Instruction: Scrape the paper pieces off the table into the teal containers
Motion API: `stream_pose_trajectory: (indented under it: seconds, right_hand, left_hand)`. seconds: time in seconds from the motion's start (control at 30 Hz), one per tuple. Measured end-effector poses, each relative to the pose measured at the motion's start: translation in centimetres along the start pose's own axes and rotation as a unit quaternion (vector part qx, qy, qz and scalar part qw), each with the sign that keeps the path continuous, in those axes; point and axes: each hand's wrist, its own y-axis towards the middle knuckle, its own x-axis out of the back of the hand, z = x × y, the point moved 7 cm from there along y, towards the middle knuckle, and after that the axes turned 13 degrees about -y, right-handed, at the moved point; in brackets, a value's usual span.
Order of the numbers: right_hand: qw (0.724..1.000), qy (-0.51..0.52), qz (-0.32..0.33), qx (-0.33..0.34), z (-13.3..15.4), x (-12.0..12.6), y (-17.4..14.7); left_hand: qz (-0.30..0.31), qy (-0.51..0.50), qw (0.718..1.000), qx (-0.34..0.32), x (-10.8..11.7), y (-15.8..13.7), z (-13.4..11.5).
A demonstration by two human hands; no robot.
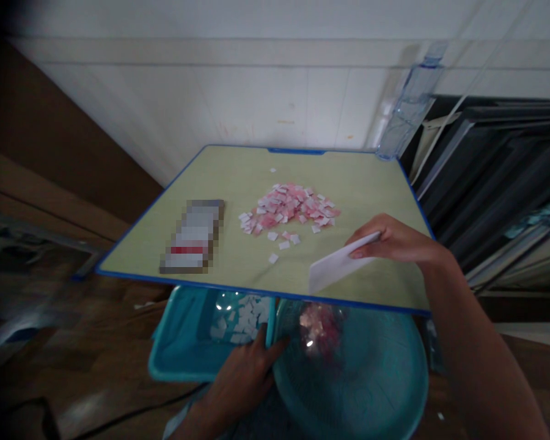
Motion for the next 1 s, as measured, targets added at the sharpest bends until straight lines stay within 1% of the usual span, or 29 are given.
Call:
stream_pose_trajectory:
  seconds: [0.1,0.17,0.23,0.27,0.43,0.53,0.6,0.7,0.87,0.93,1.0]
  right_hand:
    - [0.999,-0.003,-0.045,-0.009,0.4,0.7,-0.2]
    - [0.994,0.006,-0.107,-0.029,0.8,1.5,0.2]
    - [0.985,0.024,-0.166,-0.035,1.5,2.2,1.1]
    - [0.983,0.033,-0.178,-0.032,1.9,2.3,1.7]
    - [0.993,0.026,-0.116,0.016,4.2,0.4,5.7]
    - [0.993,0.026,-0.106,0.043,4.7,-1.0,7.4]
    - [0.993,0.039,-0.104,0.045,4.5,-1.9,8.2]
    - [0.992,0.057,-0.110,0.025,3.8,-2.9,8.8]
    - [0.985,0.053,-0.166,0.014,3.5,-3.0,8.9]
    - [0.987,0.043,-0.153,0.016,3.9,-3.5,9.0]
    - [0.992,0.029,-0.114,0.039,4.8,-4.6,9.1]
  left_hand:
    - [0.004,-0.001,1.000,0.001,-0.1,0.0,0.0]
    - [0.005,-0.002,1.000,0.001,-0.1,0.1,0.1]
    - [0.004,-0.002,1.000,0.001,-0.1,0.1,0.1]
    - [0.003,-0.003,1.000,0.001,0.0,0.1,0.0]
    - [0.003,0.000,1.000,0.002,0.0,-0.1,-0.1]
    - [0.008,-0.001,1.000,0.002,0.0,-0.1,0.0]
    - [0.017,-0.002,1.000,0.006,-0.1,0.0,0.0]
    - [0.040,-0.007,0.999,0.021,-0.4,0.1,0.2]
    - [0.059,-0.022,0.998,0.025,-0.8,0.2,0.4]
    - [0.061,-0.024,0.998,0.023,-1.0,0.2,0.5]
    - [0.058,-0.027,0.998,0.022,-1.1,0.2,0.6]
